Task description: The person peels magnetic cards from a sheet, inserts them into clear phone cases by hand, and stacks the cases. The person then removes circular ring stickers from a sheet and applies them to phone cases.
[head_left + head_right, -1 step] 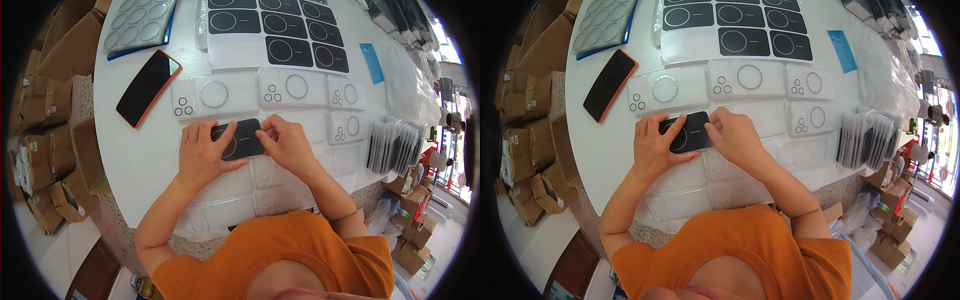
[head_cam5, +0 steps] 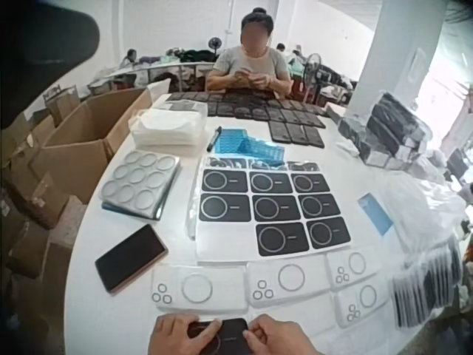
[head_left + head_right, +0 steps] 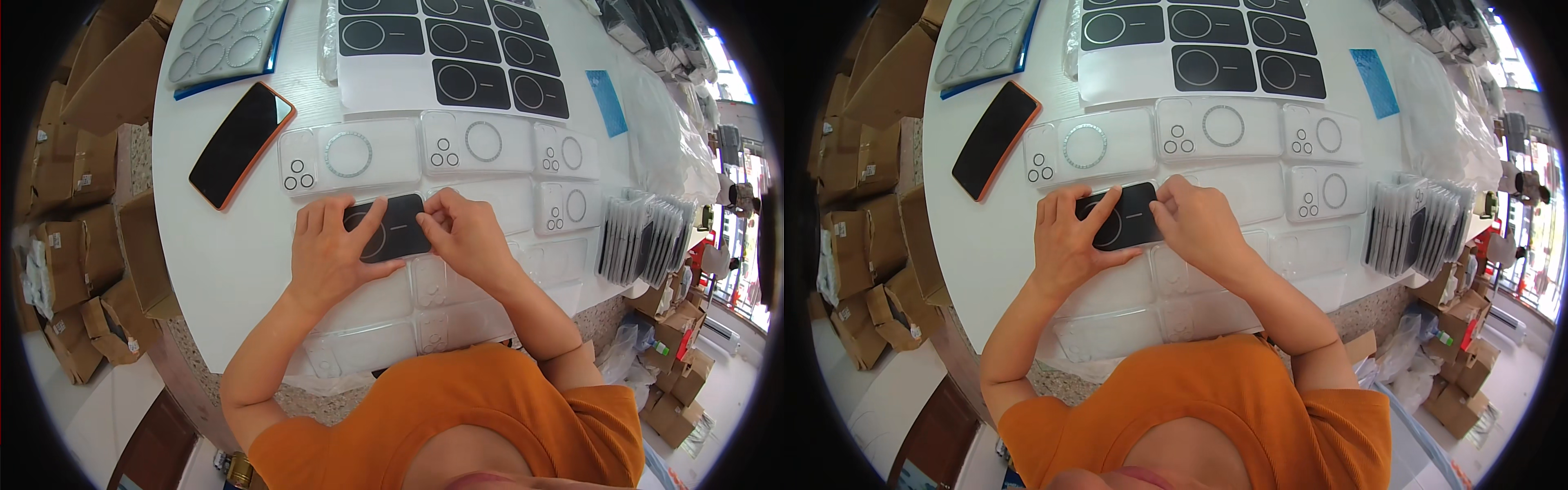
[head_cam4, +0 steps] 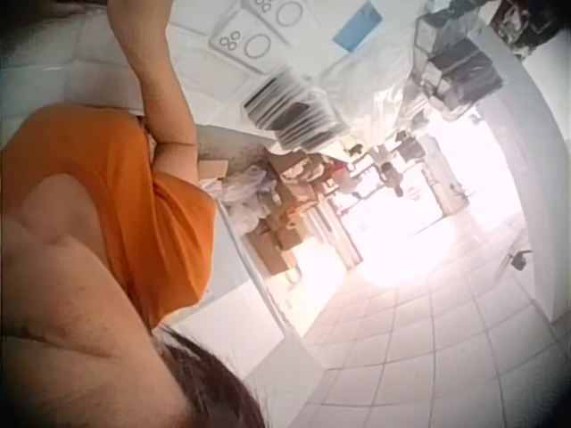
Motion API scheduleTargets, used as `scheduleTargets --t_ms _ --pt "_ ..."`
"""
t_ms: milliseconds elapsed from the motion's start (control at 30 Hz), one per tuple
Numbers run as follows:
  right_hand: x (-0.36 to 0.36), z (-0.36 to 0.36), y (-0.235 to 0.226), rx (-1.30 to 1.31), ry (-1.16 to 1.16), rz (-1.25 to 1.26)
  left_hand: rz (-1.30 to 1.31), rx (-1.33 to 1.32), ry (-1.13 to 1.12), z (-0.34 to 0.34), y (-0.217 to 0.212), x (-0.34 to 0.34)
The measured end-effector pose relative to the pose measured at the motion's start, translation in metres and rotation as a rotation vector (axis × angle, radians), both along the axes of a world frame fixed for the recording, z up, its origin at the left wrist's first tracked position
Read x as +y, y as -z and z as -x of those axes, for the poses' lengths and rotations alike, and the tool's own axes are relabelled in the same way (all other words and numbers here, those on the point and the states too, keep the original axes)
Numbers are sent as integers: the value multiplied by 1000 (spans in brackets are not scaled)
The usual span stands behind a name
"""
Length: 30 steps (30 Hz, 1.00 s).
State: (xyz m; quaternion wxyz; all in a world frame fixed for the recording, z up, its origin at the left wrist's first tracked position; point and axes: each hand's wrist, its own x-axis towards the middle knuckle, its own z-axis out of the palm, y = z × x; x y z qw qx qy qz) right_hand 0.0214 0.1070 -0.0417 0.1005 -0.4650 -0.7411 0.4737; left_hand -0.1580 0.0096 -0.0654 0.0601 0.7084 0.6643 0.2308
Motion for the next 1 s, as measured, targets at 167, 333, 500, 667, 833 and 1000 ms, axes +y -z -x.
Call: scheduleTargets --t_ms 167,333,500,667,833,1000 --pt "-4 0 5 -37 -63 -217 66 24 12 -2 -3 2" --pt "-8 9 5 -252 -153 -451 73 41 28 -3 -6 2" --pt "-2 6 6 -391 -143 -615 36 56 31 -4 -5 0" --pt "2 -17 -10 -106 -127 -302 -94 67 27 -6 -15 -1" --pt "0 -37 -29 416 21 637 -217 110 40 -9 -41 5" --pt "3 -57 -35 574 44 629 -254 28 -34 -12 -54 14"
